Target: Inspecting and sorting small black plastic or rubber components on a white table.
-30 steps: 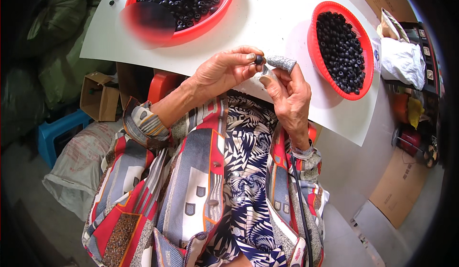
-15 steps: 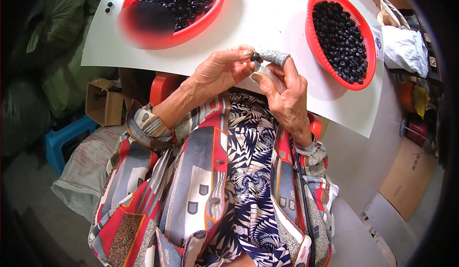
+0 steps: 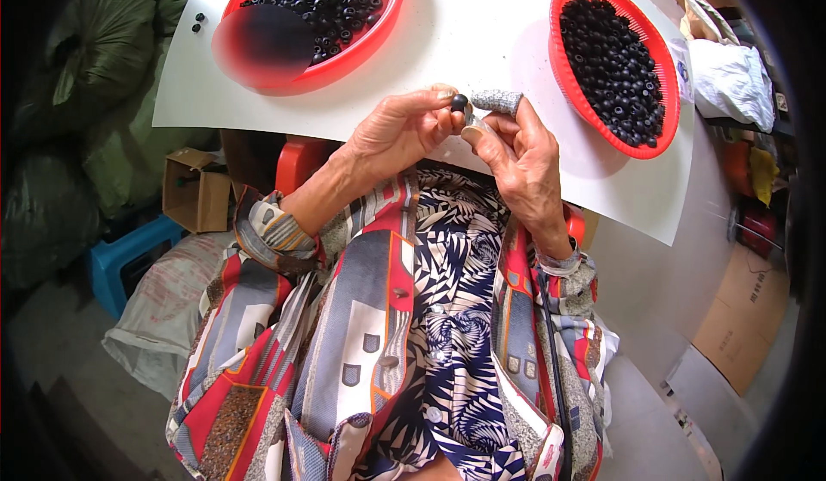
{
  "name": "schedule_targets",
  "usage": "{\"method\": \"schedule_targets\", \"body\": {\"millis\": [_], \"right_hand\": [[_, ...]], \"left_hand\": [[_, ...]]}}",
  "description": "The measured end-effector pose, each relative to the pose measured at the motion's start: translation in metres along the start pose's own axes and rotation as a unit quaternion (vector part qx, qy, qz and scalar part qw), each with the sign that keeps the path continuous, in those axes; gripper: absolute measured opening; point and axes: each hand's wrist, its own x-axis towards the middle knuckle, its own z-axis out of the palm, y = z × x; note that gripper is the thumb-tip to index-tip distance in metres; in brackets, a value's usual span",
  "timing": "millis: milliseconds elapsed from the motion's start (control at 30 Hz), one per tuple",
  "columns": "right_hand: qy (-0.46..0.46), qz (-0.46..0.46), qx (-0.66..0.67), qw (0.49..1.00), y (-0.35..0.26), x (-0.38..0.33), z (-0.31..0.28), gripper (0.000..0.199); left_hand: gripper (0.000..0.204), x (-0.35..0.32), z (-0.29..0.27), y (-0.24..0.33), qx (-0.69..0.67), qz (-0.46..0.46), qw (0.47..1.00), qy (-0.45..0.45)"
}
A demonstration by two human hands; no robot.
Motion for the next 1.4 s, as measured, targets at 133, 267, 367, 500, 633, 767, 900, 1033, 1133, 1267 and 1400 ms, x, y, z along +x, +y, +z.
{"method": "schedule_targets", "body": {"millis": [133,267,367,500,633,767,900,1033,1133,1267,1400], "right_hand": [[0.006,-0.008,-0.002,1.000,-0.004,-0.001,-0.004,0.025],[-0.006,0.010,0.033,0.999,0.001,-0.001,-0.008,0.022],[-0.010,0.015,0.050,0.999,-0.005,0.000,-0.008,0.019],[-0.011,0.024,0.051,0.998,-0.005,0.000,-0.008,0.018],[-0.016,0.032,0.044,0.998,-0.008,0.000,-0.008,0.018],[-0.013,0.032,0.060,0.998,-0.010,-0.001,-0.006,0.021],[0.014,0.035,0.063,0.997,-0.011,-0.003,-0.010,0.025],[0.007,0.035,0.060,0.998,-0.010,-0.003,-0.010,0.024],[0.005,0.040,0.063,0.997,-0.009,-0.001,-0.009,0.023],[-0.001,0.035,0.057,0.998,-0.011,-0.002,-0.010,0.021],[-0.017,0.020,0.032,0.999,-0.009,0.002,-0.010,0.020]], "left_hand": [[0.024,-0.002,0.007,0.000,0.021,0.000,1.000,-0.005],[0.029,-0.001,0.002,0.000,0.006,-0.006,1.000,-0.024],[0.023,-0.003,0.008,-0.001,0.019,0.001,1.000,-0.019],[0.022,-0.002,0.009,0.002,0.040,0.019,0.999,-0.006],[0.028,-0.004,0.009,0.004,0.074,0.037,0.996,-0.021],[0.027,-0.004,0.013,0.006,0.134,0.060,0.989,-0.028],[0.024,-0.003,0.010,0.005,0.148,0.070,0.986,-0.037],[0.020,-0.003,0.009,0.005,0.141,0.066,0.986,-0.059],[0.019,-0.001,0.004,0.007,0.146,0.064,0.985,-0.066],[0.018,-0.003,0.011,0.006,0.216,0.078,0.972,-0.050],[0.017,-0.002,0.009,0.011,0.259,0.058,0.963,-0.044]]}}
